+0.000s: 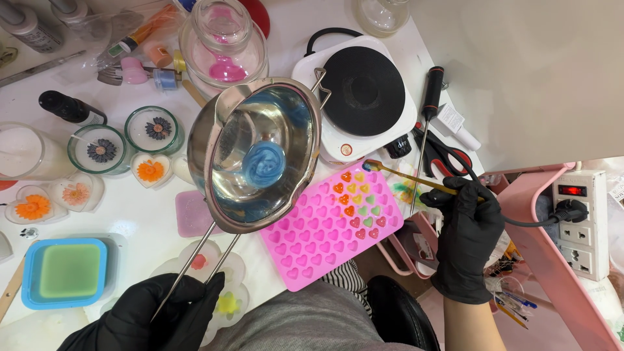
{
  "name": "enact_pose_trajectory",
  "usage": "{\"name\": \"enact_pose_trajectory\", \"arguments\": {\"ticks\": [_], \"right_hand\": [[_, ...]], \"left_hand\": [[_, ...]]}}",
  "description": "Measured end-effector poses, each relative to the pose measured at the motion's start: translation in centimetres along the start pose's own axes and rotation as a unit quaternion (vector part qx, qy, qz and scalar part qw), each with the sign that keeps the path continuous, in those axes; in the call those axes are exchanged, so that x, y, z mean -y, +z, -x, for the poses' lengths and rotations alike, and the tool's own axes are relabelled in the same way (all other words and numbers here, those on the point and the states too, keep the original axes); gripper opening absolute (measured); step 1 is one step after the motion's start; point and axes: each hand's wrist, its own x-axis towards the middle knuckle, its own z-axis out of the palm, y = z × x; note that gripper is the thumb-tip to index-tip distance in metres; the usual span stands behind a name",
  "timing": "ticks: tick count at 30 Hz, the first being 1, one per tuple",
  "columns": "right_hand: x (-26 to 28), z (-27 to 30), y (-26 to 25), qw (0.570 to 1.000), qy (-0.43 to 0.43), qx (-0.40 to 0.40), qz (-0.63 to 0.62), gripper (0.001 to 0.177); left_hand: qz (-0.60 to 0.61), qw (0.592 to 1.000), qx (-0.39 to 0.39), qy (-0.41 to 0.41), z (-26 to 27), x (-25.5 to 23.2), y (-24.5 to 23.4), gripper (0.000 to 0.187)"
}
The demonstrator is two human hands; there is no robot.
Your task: Pour melted wax into a heart-shaped silicone mold using a brush for detail.
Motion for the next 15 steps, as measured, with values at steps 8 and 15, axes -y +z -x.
{"name": "enact_pose_trajectory", "arguments": {"ticks": [8,15], "right_hand": [[1.7,2.5,1.0,0.988,-0.105,0.043,0.108,0.010],[3.4,3.1,1.0,0.930,-0.190,0.097,0.298,0.010]], "left_hand": [[0.058,0.995,0.046,-0.069,-0.2,-5.3,4.5,0.033],[0.057,0.991,0.082,-0.084,0.0,-6.1,5.1,0.036]]}}
